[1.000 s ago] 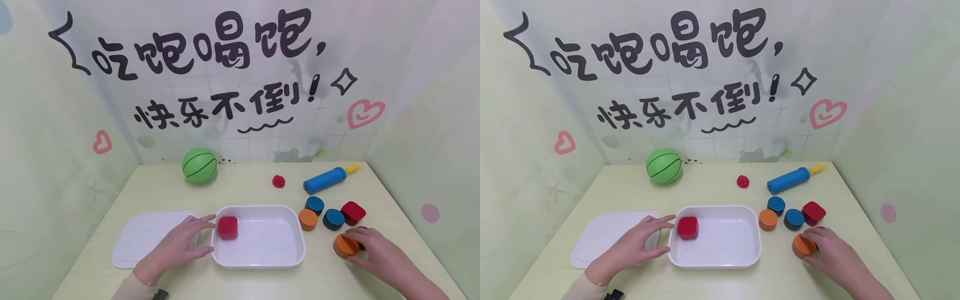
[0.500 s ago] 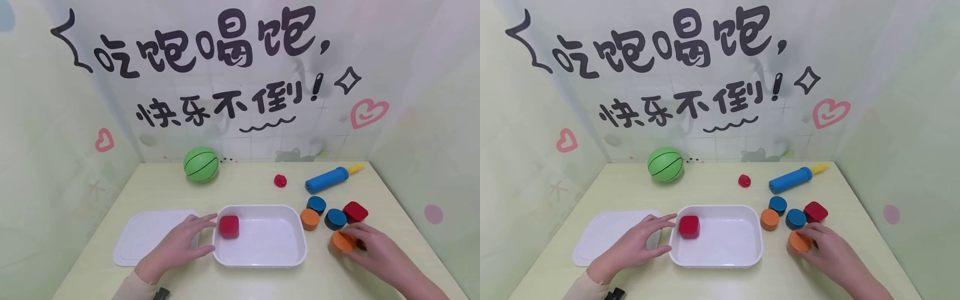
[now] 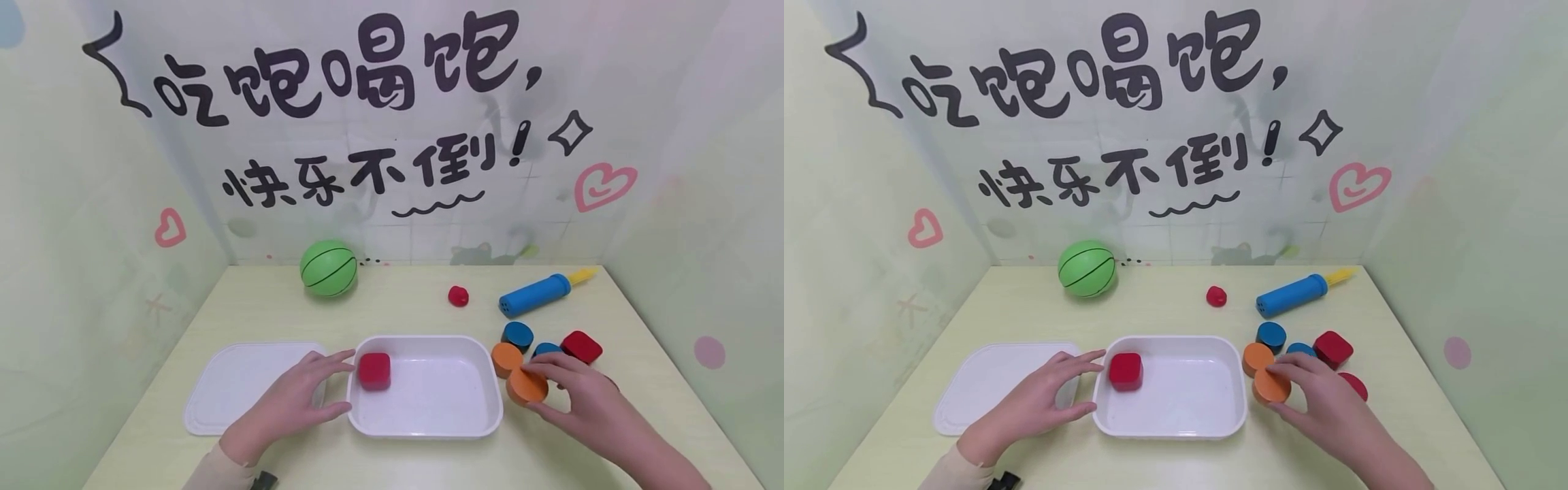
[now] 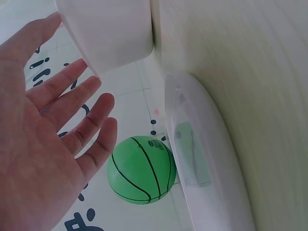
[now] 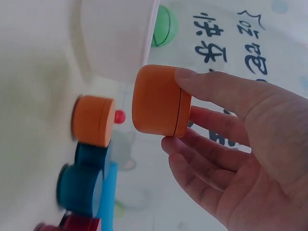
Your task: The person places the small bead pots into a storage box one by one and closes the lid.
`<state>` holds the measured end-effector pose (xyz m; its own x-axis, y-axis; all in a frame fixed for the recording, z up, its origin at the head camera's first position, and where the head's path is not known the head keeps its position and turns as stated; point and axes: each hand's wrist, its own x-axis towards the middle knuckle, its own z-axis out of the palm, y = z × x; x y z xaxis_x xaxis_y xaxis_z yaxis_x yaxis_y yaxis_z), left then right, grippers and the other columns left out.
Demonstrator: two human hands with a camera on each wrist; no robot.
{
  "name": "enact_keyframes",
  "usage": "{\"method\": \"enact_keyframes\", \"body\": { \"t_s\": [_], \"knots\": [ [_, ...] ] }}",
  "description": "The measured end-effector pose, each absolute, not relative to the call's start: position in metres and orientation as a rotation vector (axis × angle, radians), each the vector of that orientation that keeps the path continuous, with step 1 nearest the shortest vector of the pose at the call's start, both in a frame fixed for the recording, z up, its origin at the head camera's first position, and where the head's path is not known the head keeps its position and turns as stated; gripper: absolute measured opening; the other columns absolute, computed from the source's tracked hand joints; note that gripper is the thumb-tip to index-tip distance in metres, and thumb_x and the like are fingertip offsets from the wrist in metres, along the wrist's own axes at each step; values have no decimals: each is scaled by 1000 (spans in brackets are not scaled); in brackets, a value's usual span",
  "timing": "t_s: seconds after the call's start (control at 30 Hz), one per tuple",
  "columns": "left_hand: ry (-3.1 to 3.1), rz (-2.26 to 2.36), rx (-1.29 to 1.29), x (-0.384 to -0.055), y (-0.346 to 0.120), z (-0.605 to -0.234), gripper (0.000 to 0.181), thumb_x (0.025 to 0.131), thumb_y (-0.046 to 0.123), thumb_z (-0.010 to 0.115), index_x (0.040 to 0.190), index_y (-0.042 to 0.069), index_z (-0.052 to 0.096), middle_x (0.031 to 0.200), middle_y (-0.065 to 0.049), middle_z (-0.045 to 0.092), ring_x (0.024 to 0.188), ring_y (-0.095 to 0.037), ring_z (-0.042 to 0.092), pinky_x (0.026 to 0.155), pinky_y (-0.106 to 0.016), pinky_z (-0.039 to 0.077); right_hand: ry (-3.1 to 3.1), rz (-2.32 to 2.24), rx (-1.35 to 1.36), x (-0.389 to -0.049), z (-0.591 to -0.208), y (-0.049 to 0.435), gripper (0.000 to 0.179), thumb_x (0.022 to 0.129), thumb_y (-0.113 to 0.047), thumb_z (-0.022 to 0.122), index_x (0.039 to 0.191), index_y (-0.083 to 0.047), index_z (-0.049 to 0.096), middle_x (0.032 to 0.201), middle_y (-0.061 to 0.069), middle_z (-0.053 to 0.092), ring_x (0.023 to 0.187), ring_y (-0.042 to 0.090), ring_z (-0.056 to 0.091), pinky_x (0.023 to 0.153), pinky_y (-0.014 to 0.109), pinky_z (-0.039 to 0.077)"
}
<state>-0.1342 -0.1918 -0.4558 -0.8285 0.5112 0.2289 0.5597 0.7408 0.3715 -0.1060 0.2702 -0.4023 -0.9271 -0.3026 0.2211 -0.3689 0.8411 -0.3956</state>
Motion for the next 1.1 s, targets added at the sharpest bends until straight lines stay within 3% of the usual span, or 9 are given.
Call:
{"method": "enact_keyframes", "body": {
  "t_s": [0.4, 0.77, 1.1],
  "knots": [
    [-2857, -645, -847, -132, -190, -453, 57, 88, 53, 77, 137, 25, 67, 157, 12, 51, 111, -5, 52, 88, -32, 57, -2920, 766, 672, -106, -401, 218, 50, 75, -26, 94, 121, -27, 75, 123, -9, 67, 110, 13, 64, 81, 21, 60],
    [-2855, -639, -839, -131, -190, -451, 57, 87, 48, 80, 137, 25, 67, 155, 11, 53, 112, -6, 54, 89, -34, 58, -2983, 775, 991, -122, -410, 167, 45, 84, -29, 87, 127, -21, 74, 124, -9, 68, 116, 13, 62, 92, 31, 60],
    [-2865, -641, -835, -133, -191, -452, 57, 87, 51, 79, 137, 27, 66, 155, 13, 53, 112, -6, 53, 89, -34, 58, -3057, 854, 1136, -134, -422, 120, 43, 86, -36, 85, 126, -26, 74, 125, -12, 69, 118, 12, 61, 102, 36, 56]
  ]
}}
